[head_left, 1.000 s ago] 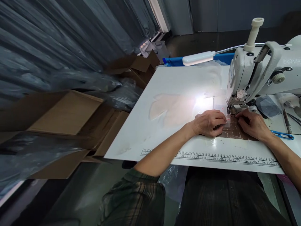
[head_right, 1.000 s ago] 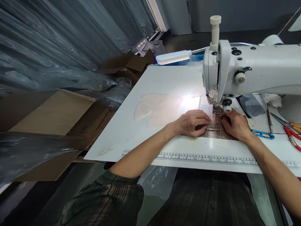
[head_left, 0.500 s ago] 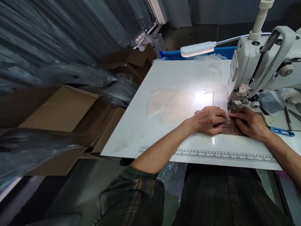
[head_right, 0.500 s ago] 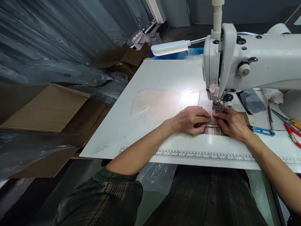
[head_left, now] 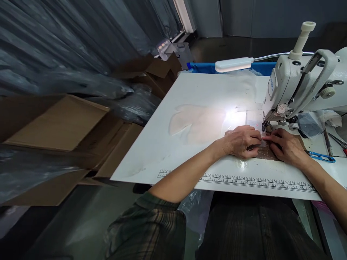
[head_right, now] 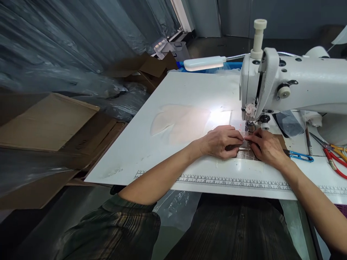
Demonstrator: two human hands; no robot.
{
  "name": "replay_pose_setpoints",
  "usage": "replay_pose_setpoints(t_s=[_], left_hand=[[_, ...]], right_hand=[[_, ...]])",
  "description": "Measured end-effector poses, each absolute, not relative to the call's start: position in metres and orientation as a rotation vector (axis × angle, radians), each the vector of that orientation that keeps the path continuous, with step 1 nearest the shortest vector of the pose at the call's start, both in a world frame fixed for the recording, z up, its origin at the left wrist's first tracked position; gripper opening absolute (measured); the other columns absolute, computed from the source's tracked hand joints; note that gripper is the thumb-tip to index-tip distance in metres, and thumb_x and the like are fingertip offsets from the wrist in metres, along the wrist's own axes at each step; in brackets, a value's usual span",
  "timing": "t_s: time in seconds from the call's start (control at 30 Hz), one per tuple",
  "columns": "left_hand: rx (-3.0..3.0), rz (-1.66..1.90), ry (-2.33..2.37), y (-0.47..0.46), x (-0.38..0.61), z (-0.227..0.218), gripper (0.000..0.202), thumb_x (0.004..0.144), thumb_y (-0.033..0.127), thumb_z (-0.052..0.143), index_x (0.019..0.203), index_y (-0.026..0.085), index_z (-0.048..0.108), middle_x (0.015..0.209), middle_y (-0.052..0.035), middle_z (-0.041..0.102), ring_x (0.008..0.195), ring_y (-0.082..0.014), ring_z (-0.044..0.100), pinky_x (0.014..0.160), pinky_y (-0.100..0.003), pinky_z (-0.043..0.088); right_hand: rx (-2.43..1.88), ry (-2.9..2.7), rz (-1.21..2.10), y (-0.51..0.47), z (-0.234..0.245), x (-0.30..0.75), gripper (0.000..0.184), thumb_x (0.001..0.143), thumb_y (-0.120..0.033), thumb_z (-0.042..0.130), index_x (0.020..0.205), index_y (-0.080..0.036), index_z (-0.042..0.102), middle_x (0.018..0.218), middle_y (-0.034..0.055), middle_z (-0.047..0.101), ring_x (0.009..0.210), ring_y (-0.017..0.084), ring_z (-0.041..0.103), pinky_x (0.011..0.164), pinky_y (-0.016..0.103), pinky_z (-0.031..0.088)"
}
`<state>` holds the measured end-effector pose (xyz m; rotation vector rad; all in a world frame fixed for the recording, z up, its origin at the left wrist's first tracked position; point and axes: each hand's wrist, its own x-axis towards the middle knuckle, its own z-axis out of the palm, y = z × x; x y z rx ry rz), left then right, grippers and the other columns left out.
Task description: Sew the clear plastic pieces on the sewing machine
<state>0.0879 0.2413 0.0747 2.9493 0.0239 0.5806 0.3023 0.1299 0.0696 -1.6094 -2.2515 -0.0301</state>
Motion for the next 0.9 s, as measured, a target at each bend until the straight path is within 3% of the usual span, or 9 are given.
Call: replay_pose_setpoints(t_s=[0.13,0.3,0.47,0.7,0.9], left_hand=[[2.968,0.532,0.049,0.2408,0.088,0.0764,0.022,0.086,0.024,0.053,0.09,0.018,0.074,0.097,-0.0059,0.075,0.073,-0.0162,0.059,0.073,-0.034,0.05],[2.985,0.498,0.126,0.2411,0.0876,0.077,0.027,0.087,0.025,0.05,0.101,0.017,0.072,0.099,-0.0064,0.073,0.075,-0.0177,0.057,0.077,-0.035,0.048],[3.022,0.438,0.176,0.2418,0.0874,0.0783,0.03,0.087,0.029,0.052,0.107,0.016,0.071,0.105,-0.0087,0.072,0.081,-0.0207,0.058,0.08,-0.037,0.047],[3.066,0.379,0.162,0.242,0.0871,0.0811,0.031,0.088,0.029,0.051,0.108,0.014,0.071,0.112,-0.0113,0.071,0.083,-0.0219,0.059,0.079,-0.038,0.046],[3.083,0.36,0.194,0.2421,0.088,0.0806,0.034,0.09,0.028,0.049,0.113,0.013,0.069,0.118,-0.0128,0.07,0.085,-0.0219,0.06,0.078,-0.038,0.045]], right_hand=[[-1.623,-2.283,-0.081,0.1294,0.0715,0.3001,0.038,0.096,-0.024,0.045,0.119,-0.024,0.075,0.105,0.0124,0.067,0.088,0.024,0.064,0.062,0.033,0.055],[-1.724,-2.27,-0.136,0.132,0.0717,0.2949,0.04,0.096,-0.028,0.043,0.124,-0.024,0.072,0.102,0.0128,0.065,0.08,0.022,0.062,0.048,0.027,0.042],[-1.796,-2.278,-0.162,0.1352,0.0716,0.294,0.042,0.097,-0.031,0.041,0.125,-0.025,0.07,0.101,0.0127,0.064,0.071,0.021,0.059,0.044,0.028,0.037],[-1.592,-2.264,-0.097,0.1276,0.0684,0.3005,0.039,0.099,-0.027,0.043,0.129,-0.025,0.068,0.107,0.0126,0.062,0.083,0.022,0.062,0.064,0.034,0.054],[-1.614,-2.263,-0.154,0.127,0.066,0.2962,0.037,0.099,-0.027,0.042,0.125,-0.021,0.069,0.103,0.013,0.062,0.076,0.021,0.06,0.061,0.033,0.052]])
